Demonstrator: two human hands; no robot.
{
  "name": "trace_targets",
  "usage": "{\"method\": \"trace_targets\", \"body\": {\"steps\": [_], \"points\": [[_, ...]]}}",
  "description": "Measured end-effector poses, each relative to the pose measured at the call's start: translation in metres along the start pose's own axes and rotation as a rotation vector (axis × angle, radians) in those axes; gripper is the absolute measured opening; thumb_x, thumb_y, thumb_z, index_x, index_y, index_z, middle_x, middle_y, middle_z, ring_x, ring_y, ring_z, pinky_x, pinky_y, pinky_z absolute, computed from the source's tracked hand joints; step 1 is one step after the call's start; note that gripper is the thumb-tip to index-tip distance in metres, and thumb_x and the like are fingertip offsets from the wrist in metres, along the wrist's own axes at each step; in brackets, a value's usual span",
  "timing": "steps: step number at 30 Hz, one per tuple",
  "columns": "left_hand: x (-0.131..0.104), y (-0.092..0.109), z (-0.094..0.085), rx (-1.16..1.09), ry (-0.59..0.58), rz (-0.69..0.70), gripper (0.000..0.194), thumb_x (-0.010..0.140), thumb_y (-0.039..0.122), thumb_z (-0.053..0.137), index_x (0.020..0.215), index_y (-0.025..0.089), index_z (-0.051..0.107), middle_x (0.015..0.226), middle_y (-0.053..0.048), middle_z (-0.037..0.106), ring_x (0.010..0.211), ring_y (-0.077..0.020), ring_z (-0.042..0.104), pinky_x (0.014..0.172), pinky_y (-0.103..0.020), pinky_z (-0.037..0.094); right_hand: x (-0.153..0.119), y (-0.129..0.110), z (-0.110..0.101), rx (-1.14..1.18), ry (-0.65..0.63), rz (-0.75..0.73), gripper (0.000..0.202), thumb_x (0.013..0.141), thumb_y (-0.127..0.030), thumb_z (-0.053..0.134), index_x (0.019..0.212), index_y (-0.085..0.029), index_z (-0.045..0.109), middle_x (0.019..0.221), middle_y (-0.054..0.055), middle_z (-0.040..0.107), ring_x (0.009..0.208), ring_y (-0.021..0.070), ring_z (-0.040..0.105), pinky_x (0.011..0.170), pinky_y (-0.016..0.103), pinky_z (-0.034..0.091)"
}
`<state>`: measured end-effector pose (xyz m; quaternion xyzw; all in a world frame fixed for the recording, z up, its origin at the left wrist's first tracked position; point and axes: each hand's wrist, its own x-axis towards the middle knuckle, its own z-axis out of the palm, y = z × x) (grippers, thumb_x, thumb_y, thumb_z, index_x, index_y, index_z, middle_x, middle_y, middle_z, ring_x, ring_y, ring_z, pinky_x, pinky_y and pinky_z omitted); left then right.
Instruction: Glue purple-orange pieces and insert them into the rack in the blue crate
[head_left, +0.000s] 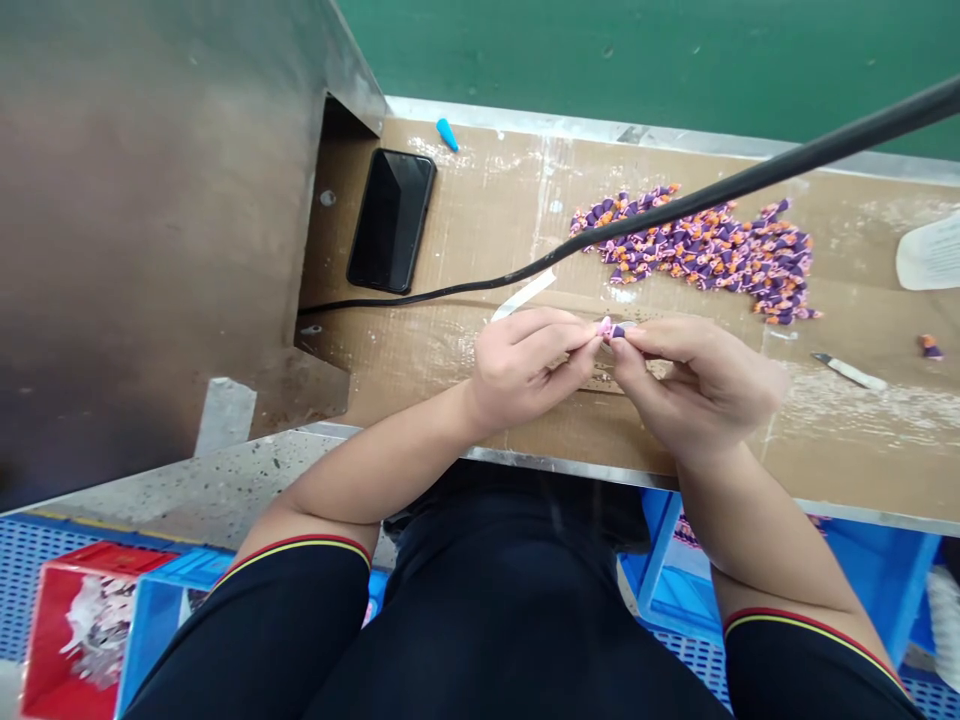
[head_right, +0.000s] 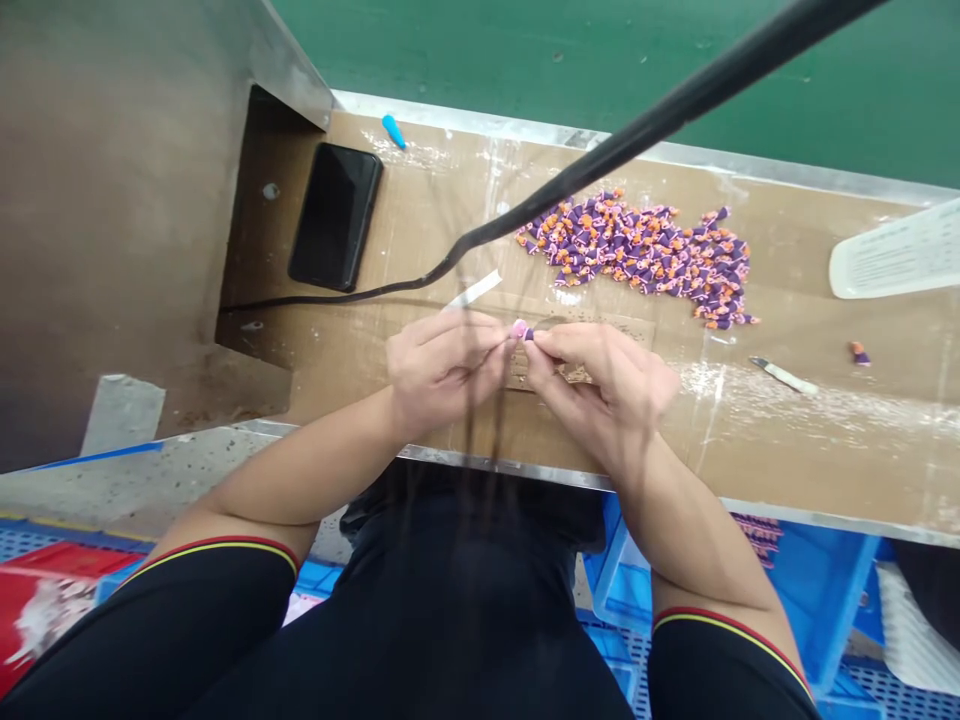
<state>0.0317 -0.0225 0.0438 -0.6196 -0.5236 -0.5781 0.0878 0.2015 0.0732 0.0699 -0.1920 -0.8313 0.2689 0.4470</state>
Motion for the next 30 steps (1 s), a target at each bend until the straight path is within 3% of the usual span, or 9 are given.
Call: {"method": "trace_targets", "body": {"steps": [3, 8, 12, 18, 23, 26, 30], "points": [[-0.001, 0.000, -0.001, 0.003, 0.004, 0.035, 0.009, 0.103, 0.012, 0.078, 0.109, 0.018, 0.078, 0.099, -0.003, 0.086, 0.088, -0.0120, 0.083, 0.083, -0.020, 0.068, 0.000, -0.001, -0.001, -0.030, -0.012, 0.004, 0.011, 0.098, -0.021, 0.087, 0.097, -0.032, 0.082, 0.091, -0.001, 0.088, 0.076, 0.0216, 0.084, 0.067, 0.034, 0.069], [-0.004, 0.001, -0.007, 0.088, -0.084, 0.010, 0.007, 0.107, 0.020, 0.074, 0.110, 0.021, 0.081, 0.103, -0.004, 0.088, 0.091, -0.0146, 0.085, 0.084, -0.024, 0.071, -0.003, 0.000, 0.000, -0.101, -0.009, 0.036, 0.010, 0.098, -0.030, 0.088, 0.092, -0.033, 0.081, 0.088, 0.000, 0.087, 0.077, 0.0247, 0.085, 0.065, 0.037, 0.071], [-0.001, 0.002, -0.009, 0.087, -0.057, 0.080, 0.012, 0.105, 0.017, 0.077, 0.116, 0.021, 0.078, 0.103, -0.003, 0.088, 0.090, -0.0148, 0.086, 0.084, -0.023, 0.072, -0.006, 0.001, 0.001, -0.049, 0.000, 0.052, 0.010, 0.096, -0.029, 0.090, 0.098, -0.033, 0.082, 0.093, 0.001, 0.088, 0.078, 0.0249, 0.086, 0.068, 0.037, 0.072], [-0.006, 0.002, -0.005, 0.092, -0.027, 0.067, 0.020, 0.103, 0.015, 0.079, 0.123, 0.019, 0.076, 0.106, -0.005, 0.089, 0.095, -0.0166, 0.087, 0.090, -0.023, 0.071, -0.006, 0.001, 0.003, -0.003, 0.029, 0.036, 0.012, 0.095, -0.027, 0.093, 0.098, -0.035, 0.084, 0.094, 0.000, 0.088, 0.079, 0.0260, 0.086, 0.069, 0.039, 0.072], [-0.011, 0.003, -0.006, 0.057, -0.084, 0.011, 0.032, 0.103, 0.011, 0.078, 0.133, 0.020, 0.077, 0.121, -0.008, 0.089, 0.109, -0.0187, 0.088, 0.100, -0.027, 0.073, -0.003, 0.002, 0.000, -0.025, -0.013, 0.073, 0.008, 0.097, -0.033, 0.090, 0.095, -0.034, 0.083, 0.091, 0.002, 0.088, 0.081, 0.0265, 0.086, 0.068, 0.039, 0.073], [-0.008, 0.002, -0.006, -0.061, -0.087, -0.025, 0.032, 0.105, 0.014, 0.077, 0.135, 0.027, 0.078, 0.125, -0.006, 0.089, 0.109, -0.0190, 0.087, 0.096, -0.031, 0.076, -0.002, 0.001, -0.005, -0.055, -0.012, 0.070, 0.007, 0.098, -0.031, 0.088, 0.096, -0.033, 0.083, 0.093, 0.001, 0.088, 0.081, 0.0255, 0.086, 0.068, 0.038, 0.073], [-0.002, 0.003, -0.002, -0.323, -0.053, -0.211, 0.022, 0.103, 0.016, 0.081, 0.122, 0.028, 0.085, 0.119, -0.006, 0.089, 0.109, -0.0201, 0.088, 0.096, -0.033, 0.077, 0.001, -0.001, -0.011, -0.017, -0.051, 0.063, 0.011, 0.097, -0.027, 0.090, 0.102, -0.035, 0.083, 0.099, 0.001, 0.089, 0.087, 0.0256, 0.087, 0.071, 0.038, 0.072]]}}
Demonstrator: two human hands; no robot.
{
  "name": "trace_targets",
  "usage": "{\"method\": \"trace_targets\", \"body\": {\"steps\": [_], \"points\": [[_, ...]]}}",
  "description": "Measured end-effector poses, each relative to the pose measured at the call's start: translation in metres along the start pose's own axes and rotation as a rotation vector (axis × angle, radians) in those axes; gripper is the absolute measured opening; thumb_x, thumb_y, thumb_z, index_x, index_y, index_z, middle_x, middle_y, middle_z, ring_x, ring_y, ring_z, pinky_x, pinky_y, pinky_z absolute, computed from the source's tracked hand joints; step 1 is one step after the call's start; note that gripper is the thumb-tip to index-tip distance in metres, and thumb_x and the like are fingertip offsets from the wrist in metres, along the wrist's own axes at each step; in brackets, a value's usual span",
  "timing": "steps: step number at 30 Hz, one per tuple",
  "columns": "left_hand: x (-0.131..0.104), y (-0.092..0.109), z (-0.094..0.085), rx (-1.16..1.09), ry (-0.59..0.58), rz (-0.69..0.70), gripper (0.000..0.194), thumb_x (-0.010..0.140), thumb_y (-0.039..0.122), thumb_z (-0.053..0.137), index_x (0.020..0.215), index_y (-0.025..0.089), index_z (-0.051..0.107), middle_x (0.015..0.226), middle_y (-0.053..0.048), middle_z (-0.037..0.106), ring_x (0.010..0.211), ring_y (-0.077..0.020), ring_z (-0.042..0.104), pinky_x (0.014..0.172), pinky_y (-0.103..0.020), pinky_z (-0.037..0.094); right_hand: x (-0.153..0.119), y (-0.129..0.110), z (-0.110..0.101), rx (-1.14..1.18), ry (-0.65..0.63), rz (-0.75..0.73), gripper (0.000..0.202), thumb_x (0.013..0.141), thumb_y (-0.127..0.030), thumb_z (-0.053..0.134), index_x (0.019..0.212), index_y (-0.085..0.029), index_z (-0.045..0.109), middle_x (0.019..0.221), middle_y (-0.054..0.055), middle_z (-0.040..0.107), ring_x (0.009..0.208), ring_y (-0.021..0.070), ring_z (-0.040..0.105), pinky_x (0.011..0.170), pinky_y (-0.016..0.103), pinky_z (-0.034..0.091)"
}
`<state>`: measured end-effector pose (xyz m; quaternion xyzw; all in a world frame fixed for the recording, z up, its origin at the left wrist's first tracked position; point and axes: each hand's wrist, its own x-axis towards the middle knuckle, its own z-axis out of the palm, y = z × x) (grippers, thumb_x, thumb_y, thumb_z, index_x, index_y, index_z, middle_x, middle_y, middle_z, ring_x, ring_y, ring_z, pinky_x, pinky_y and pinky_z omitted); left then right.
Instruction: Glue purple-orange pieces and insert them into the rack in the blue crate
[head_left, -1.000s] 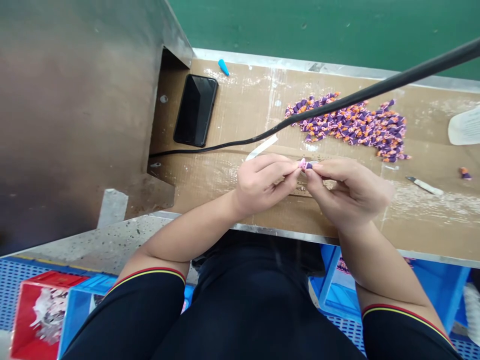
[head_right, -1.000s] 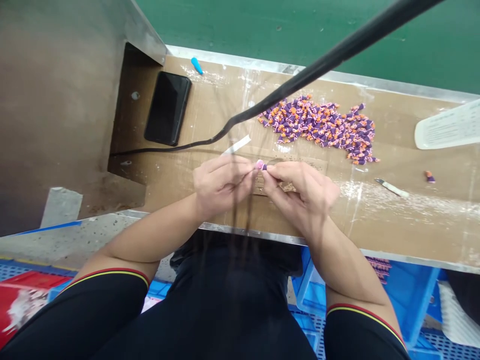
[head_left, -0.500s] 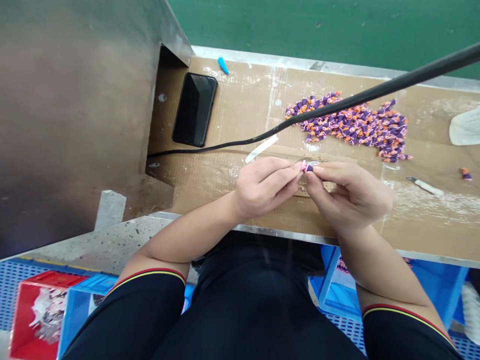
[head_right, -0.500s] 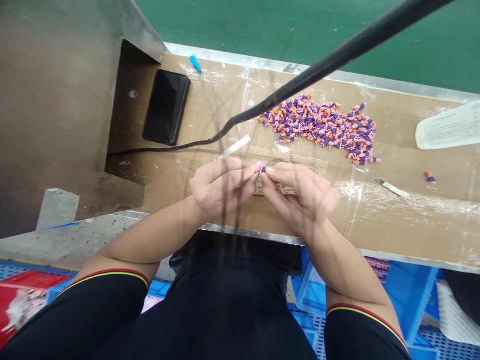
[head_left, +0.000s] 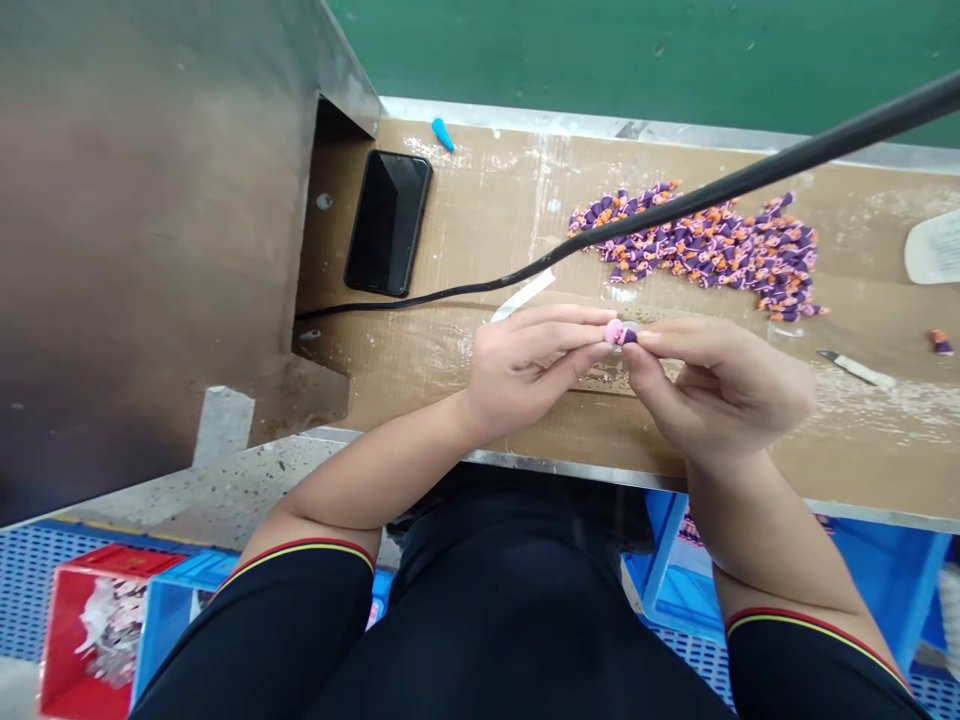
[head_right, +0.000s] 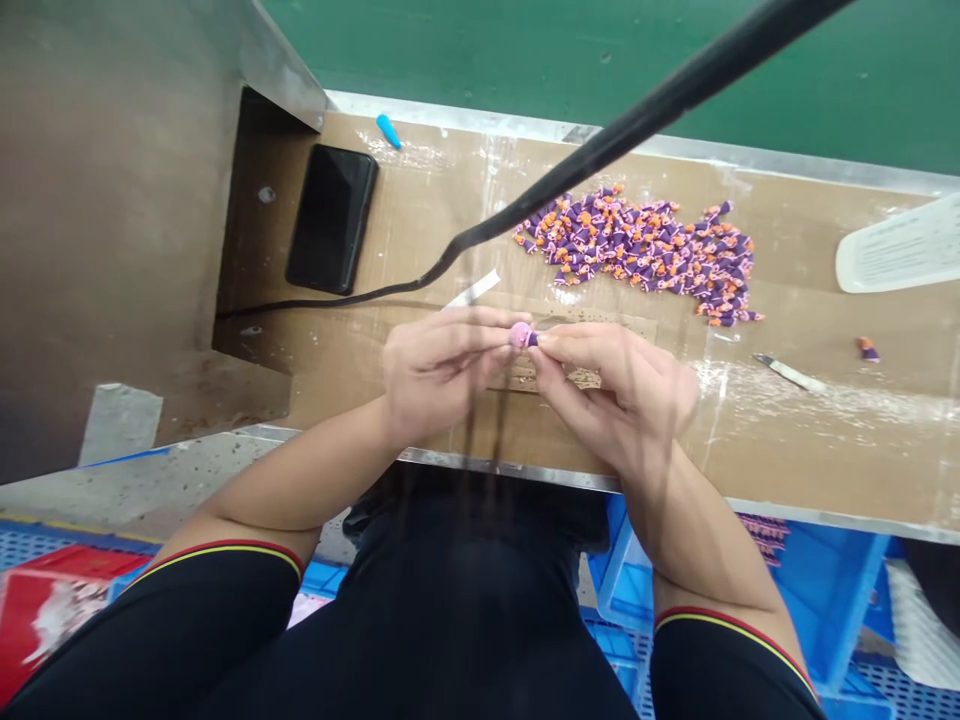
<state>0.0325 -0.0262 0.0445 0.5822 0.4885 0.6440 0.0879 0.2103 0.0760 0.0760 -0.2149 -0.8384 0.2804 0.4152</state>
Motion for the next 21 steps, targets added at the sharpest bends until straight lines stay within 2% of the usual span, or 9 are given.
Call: {"method": "trace_targets", "body": {"steps": [3, 6, 10, 14, 18, 21], "points": [[0.000, 0.001, 0.002, -0.181, -0.008, -0.187, 0.009, 0.104, 0.023, 0.083, 0.110, 0.028, 0.088, 0.122, -0.007, 0.089, 0.114, -0.0229, 0.088, 0.098, -0.037, 0.077, 0.001, 0.000, -0.002, 0.007, -0.032, 0.036, 0.007, 0.099, -0.031, 0.088, 0.099, -0.035, 0.083, 0.097, 0.001, 0.089, 0.088, 0.0266, 0.088, 0.072, 0.040, 0.072], [-0.002, 0.001, 0.002, -0.292, -0.009, -0.292, 0.004, 0.103, 0.030, 0.086, 0.103, 0.026, 0.088, 0.120, -0.008, 0.089, 0.112, -0.0233, 0.088, 0.099, -0.039, 0.076, 0.001, 0.004, -0.001, 0.030, -0.044, 0.035, 0.008, 0.098, -0.033, 0.089, 0.097, -0.034, 0.081, 0.094, 0.001, 0.088, 0.085, 0.0263, 0.087, 0.073, 0.041, 0.073], [-0.003, 0.000, 0.004, -0.362, 0.000, -0.335, 0.007, 0.100, 0.032, 0.089, 0.100, 0.026, 0.087, 0.113, -0.008, 0.089, 0.110, -0.0222, 0.088, 0.098, -0.038, 0.076, 0.000, 0.007, 0.003, 0.019, -0.024, 0.021, 0.009, 0.097, -0.035, 0.089, 0.096, -0.032, 0.081, 0.093, 0.001, 0.087, 0.080, 0.0237, 0.084, 0.071, 0.038, 0.071], [-0.004, 0.000, 0.006, -0.374, 0.041, -0.379, 0.010, 0.100, 0.032, 0.089, 0.099, 0.023, 0.086, 0.108, -0.008, 0.089, 0.104, -0.0200, 0.088, 0.095, -0.034, 0.076, 0.004, 0.004, 0.004, 0.078, -0.018, -0.038, 0.008, 0.098, -0.028, 0.088, 0.100, -0.034, 0.082, 0.093, -0.001, 0.087, 0.078, 0.0221, 0.083, 0.070, 0.036, 0.069], [-0.003, 0.000, 0.005, -0.344, 0.093, -0.445, 0.019, 0.100, 0.040, 0.089, 0.103, 0.022, 0.084, 0.109, -0.009, 0.089, 0.102, -0.0191, 0.087, 0.093, -0.032, 0.075, 0.013, 0.006, -0.009, 0.020, -0.032, -0.030, 0.014, 0.100, -0.022, 0.084, 0.107, -0.035, 0.084, 0.096, -0.001, 0.087, 0.081, 0.0222, 0.083, 0.074, 0.038, 0.068], [-0.002, -0.001, 0.004, -0.308, 0.119, -0.437, 0.017, 0.101, 0.038, 0.088, 0.107, 0.022, 0.087, 0.107, -0.008, 0.089, 0.099, -0.0182, 0.087, 0.094, -0.032, 0.075, 0.020, 0.016, -0.023, -0.125, -0.081, -0.076, 0.014, 0.101, -0.022, 0.082, 0.107, -0.034, 0.085, 0.094, -0.001, 0.088, 0.077, 0.0216, 0.081, 0.068, 0.038, 0.063]]}}
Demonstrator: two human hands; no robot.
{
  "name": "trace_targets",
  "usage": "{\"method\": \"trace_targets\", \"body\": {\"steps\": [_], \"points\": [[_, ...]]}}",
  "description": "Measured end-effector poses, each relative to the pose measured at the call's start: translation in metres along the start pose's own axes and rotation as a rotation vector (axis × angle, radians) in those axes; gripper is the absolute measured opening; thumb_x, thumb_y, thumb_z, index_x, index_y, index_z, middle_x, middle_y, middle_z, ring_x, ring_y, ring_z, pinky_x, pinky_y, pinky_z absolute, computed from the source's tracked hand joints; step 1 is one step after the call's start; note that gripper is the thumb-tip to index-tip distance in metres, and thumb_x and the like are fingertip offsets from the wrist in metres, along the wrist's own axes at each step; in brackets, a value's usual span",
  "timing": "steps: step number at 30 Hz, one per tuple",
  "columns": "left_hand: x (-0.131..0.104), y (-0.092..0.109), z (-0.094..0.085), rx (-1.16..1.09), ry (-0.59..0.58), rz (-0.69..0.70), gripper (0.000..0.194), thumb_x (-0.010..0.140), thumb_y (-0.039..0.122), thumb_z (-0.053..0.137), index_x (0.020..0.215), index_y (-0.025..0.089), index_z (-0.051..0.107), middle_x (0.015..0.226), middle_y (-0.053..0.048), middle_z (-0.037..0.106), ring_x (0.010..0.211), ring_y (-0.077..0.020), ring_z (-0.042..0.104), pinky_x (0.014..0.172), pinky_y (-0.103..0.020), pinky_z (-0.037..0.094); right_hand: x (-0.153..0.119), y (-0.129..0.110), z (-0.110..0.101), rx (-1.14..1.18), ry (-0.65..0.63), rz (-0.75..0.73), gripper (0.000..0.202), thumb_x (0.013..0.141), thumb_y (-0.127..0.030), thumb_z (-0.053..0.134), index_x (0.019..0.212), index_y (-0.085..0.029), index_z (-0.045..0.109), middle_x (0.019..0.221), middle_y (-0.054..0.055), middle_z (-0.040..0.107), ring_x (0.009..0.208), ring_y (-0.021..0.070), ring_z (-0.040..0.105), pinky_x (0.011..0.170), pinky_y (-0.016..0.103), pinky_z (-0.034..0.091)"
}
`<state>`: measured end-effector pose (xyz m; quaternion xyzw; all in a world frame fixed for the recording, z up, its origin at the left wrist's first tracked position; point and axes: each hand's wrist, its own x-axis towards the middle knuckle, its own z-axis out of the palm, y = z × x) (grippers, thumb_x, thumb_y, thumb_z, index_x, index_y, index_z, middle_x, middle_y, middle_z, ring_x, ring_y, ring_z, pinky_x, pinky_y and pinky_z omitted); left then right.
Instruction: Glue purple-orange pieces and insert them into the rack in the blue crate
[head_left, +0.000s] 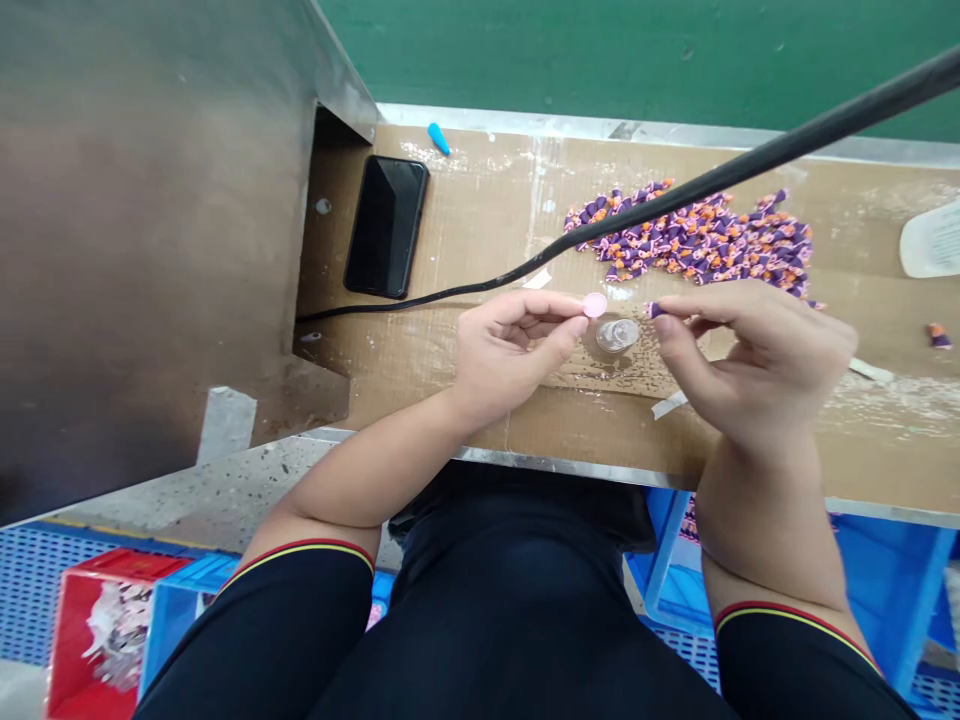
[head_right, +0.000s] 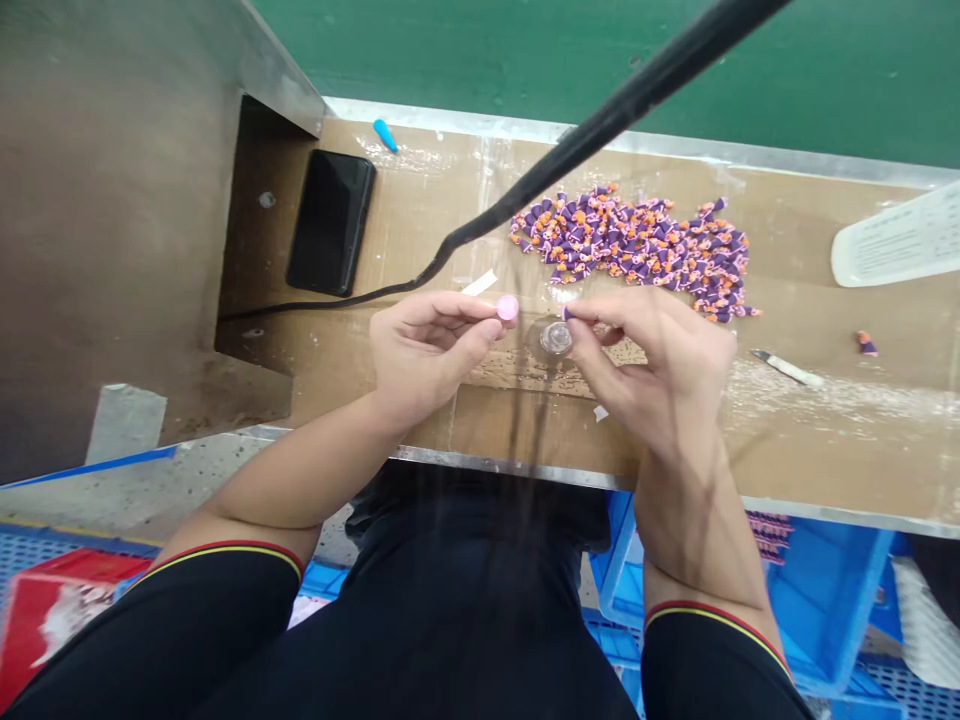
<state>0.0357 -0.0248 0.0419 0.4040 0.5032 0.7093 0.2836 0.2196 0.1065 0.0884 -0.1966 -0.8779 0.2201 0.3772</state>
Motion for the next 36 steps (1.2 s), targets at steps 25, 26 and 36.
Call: {"method": "trace_targets", "body": {"steps": [25, 26, 36], "points": [[0.013, -0.014, -0.020, 0.588, -0.189, 0.387, 0.011, 0.100, 0.011, 0.073, 0.105, 0.019, 0.079, 0.099, -0.004, 0.085, 0.086, -0.0141, 0.079, 0.082, -0.027, 0.062, -0.001, 0.024, -0.003, 0.054, -0.274, 0.034, 0.011, 0.100, -0.023, 0.081, 0.102, -0.033, 0.085, 0.096, 0.002, 0.084, 0.078, 0.0216, 0.075, 0.072, 0.038, 0.062], [0.013, -0.013, -0.020, 0.560, -0.183, 0.377, 0.005, 0.101, 0.017, 0.077, 0.105, 0.019, 0.079, 0.098, -0.004, 0.085, 0.086, -0.0142, 0.078, 0.082, -0.027, 0.063, -0.001, 0.020, -0.003, 0.078, -0.247, 0.055, 0.011, 0.100, -0.022, 0.081, 0.103, -0.033, 0.085, 0.096, 0.002, 0.084, 0.074, 0.0203, 0.073, 0.069, 0.037, 0.061], [0.006, -0.008, -0.009, 0.449, -0.139, 0.415, 0.024, 0.109, 0.019, 0.074, 0.131, 0.026, 0.079, 0.116, -0.004, 0.089, 0.104, -0.0148, 0.086, 0.094, -0.027, 0.068, -0.010, -0.014, 0.026, 0.493, -0.027, 0.295, 0.017, 0.103, -0.041, 0.086, 0.104, -0.027, 0.077, 0.096, 0.004, 0.082, 0.082, 0.0208, 0.083, 0.072, 0.034, 0.071]]}}
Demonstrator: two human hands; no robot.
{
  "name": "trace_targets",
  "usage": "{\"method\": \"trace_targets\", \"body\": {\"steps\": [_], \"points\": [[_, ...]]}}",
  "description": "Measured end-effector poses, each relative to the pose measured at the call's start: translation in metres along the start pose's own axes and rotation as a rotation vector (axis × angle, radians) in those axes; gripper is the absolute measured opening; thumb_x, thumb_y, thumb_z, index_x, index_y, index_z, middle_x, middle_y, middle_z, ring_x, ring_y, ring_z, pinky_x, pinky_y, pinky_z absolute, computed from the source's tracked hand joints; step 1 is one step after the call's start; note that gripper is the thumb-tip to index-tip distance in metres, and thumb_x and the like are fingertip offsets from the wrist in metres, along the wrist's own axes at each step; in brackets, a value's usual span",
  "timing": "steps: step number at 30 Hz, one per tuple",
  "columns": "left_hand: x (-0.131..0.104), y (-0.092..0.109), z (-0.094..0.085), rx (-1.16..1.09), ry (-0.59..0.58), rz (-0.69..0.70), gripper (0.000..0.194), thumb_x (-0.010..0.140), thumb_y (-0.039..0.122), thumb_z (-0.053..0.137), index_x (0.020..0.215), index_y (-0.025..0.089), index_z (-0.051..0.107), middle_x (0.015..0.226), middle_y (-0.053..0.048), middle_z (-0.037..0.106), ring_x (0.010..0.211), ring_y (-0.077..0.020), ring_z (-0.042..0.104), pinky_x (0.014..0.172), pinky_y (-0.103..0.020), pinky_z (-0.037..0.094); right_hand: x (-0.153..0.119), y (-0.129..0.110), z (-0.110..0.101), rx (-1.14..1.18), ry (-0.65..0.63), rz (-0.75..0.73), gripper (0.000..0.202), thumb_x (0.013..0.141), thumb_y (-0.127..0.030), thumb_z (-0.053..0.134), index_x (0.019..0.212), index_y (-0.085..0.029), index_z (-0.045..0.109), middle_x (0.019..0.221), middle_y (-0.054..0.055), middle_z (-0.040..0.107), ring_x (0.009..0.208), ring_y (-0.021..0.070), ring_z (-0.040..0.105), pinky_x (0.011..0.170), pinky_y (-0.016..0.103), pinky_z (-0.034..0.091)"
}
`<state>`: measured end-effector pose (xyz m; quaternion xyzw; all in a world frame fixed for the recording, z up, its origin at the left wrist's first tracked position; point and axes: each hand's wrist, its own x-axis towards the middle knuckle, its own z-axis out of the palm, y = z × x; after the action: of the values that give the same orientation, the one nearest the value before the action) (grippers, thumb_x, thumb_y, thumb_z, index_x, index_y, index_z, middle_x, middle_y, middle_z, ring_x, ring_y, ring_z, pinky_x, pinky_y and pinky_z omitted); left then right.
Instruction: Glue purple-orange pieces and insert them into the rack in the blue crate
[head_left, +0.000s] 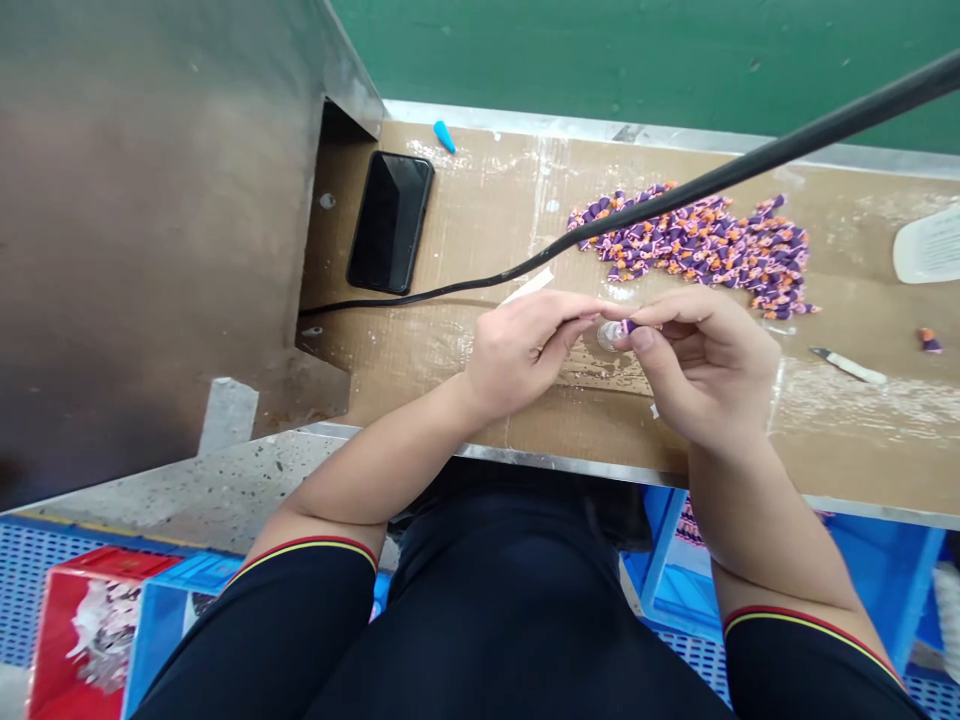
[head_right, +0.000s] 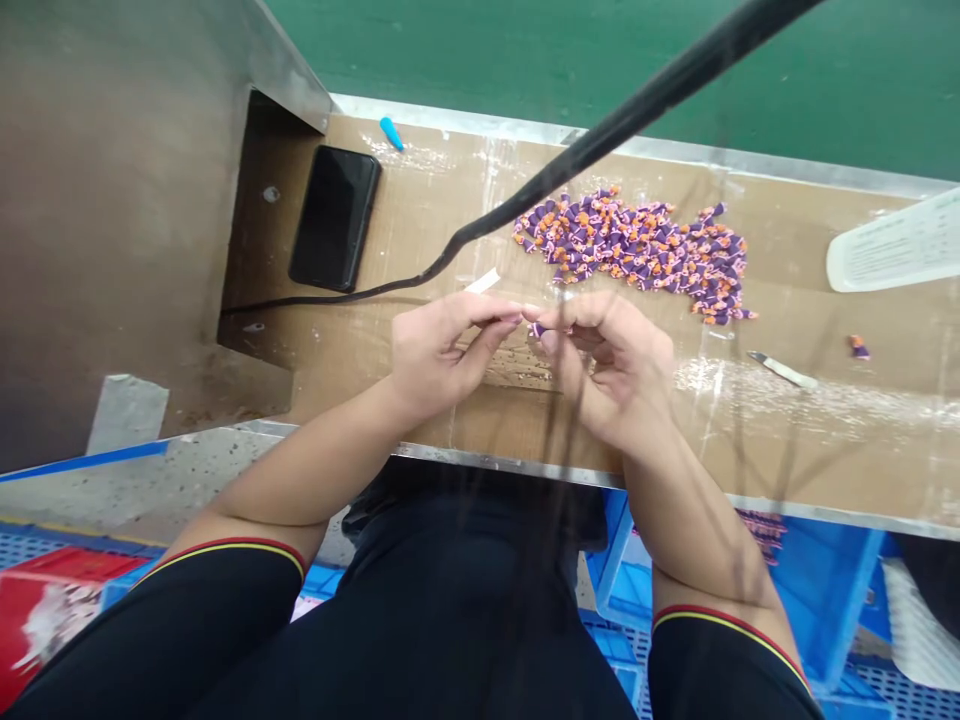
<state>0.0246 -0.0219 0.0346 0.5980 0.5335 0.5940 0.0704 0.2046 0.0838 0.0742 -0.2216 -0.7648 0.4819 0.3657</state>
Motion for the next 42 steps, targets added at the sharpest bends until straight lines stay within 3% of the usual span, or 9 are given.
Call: {"method": "trace_targets", "body": {"steps": [4, 12, 16, 20, 23, 30, 32, 35, 42], "points": [[-0.004, 0.004, 0.001, -0.067, 0.062, -0.159, 0.020, 0.108, 0.026, 0.078, 0.128, 0.025, 0.080, 0.112, -0.005, 0.089, 0.099, -0.0159, 0.087, 0.087, -0.025, 0.069, 0.001, 0.000, 0.000, 0.106, -0.013, 0.024, 0.019, 0.104, -0.043, 0.087, 0.103, -0.026, 0.077, 0.099, 0.005, 0.083, 0.086, 0.0209, 0.085, 0.078, 0.034, 0.074], [-0.004, -0.010, -0.008, 0.000, -0.001, 0.128, 0.028, 0.108, 0.026, 0.078, 0.135, 0.033, 0.084, 0.136, -0.004, 0.086, 0.129, -0.0229, 0.083, 0.115, -0.038, 0.070, 0.002, -0.001, -0.001, 0.205, -0.015, 0.082, 0.022, 0.103, -0.047, 0.088, 0.102, -0.027, 0.078, 0.097, 0.001, 0.081, 0.090, 0.0193, 0.086, 0.080, 0.032, 0.077], [0.002, -0.013, -0.014, -0.087, -0.158, 0.076, 0.020, 0.108, 0.029, 0.078, 0.126, 0.031, 0.086, 0.136, -0.004, 0.086, 0.135, -0.0263, 0.081, 0.123, -0.043, 0.068, 0.000, 0.004, -0.002, 0.308, -0.032, 0.161, 0.024, 0.100, -0.048, 0.091, 0.104, -0.028, 0.079, 0.099, 0.001, 0.082, 0.091, 0.0202, 0.086, 0.078, 0.032, 0.077], [0.009, -0.010, -0.022, -0.172, -0.170, 0.045, 0.012, 0.103, 0.033, 0.085, 0.115, 0.031, 0.088, 0.126, -0.002, 0.089, 0.122, -0.0250, 0.086, 0.112, -0.041, 0.074, 0.002, 0.010, -0.005, 0.391, -0.108, 0.251, 0.027, 0.099, -0.050, 0.092, 0.104, -0.028, 0.078, 0.095, 0.001, 0.083, 0.084, 0.0198, 0.086, 0.075, 0.033, 0.077], [0.009, 0.000, -0.018, -0.310, -0.102, -0.108, 0.010, 0.098, 0.036, 0.092, 0.107, 0.033, 0.090, 0.117, -0.002, 0.090, 0.113, -0.0231, 0.088, 0.107, -0.039, 0.074, 0.002, 0.011, -0.005, 0.410, -0.119, 0.256, 0.027, 0.100, -0.052, 0.091, 0.104, -0.028, 0.078, 0.089, -0.001, 0.081, 0.077, 0.0189, 0.084, 0.070, 0.032, 0.075], [0.008, 0.017, 0.006, -0.765, 0.183, -0.860, 0.047, 0.076, 0.065, 0.104, 0.096, 0.024, 0.090, 0.106, -0.006, 0.089, 0.101, -0.0210, 0.087, 0.101, -0.036, 0.072, -0.004, 0.000, 0.008, 0.025, 0.102, 0.007, 0.015, 0.102, -0.042, 0.088, 0.104, -0.029, 0.082, 0.095, 0.002, 0.085, 0.081, 0.0194, 0.083, 0.074, 0.034, 0.072], [0.009, 0.014, 0.008, -0.836, 0.188, -0.922, 0.052, 0.072, 0.065, 0.106, 0.098, 0.023, 0.090, 0.108, -0.006, 0.089, 0.103, -0.0207, 0.087, 0.104, -0.035, 0.072, -0.005, -0.001, 0.012, -0.082, 0.130, -0.071, 0.004, 0.103, -0.032, 0.086, 0.107, -0.030, 0.085, 0.098, 0.001, 0.087, 0.079, 0.0183, 0.081, 0.072, 0.033, 0.069], [0.007, 0.007, 0.008, -0.886, 0.154, -0.896, 0.046, 0.077, 0.062, 0.105, 0.098, 0.024, 0.090, 0.108, -0.004, 0.089, 0.102, -0.0185, 0.087, 0.101, -0.030, 0.072, -0.006, 0.000, 0.016, -0.136, 0.153, -0.138, 0.016, 0.102, -0.021, 0.084, 0.111, -0.034, 0.087, 0.103, 0.000, 0.089, 0.080, 0.0182, 0.081, 0.071, 0.034, 0.067], [0.000, -0.001, 0.007, -0.875, 0.061, -0.848, 0.041, 0.086, 0.064, 0.098, 0.100, 0.026, 0.089, 0.108, -0.003, 0.088, 0.100, -0.0156, 0.083, 0.096, -0.029, 0.070, -0.011, 0.008, 0.025, -0.158, 0.192, -0.041, 0.011, 0.099, -0.033, 0.088, 0.110, -0.032, 0.088, 0.102, 0.003, 0.090, 0.086, 0.0242, 0.086, 0.079, 0.041, 0.075]]}}
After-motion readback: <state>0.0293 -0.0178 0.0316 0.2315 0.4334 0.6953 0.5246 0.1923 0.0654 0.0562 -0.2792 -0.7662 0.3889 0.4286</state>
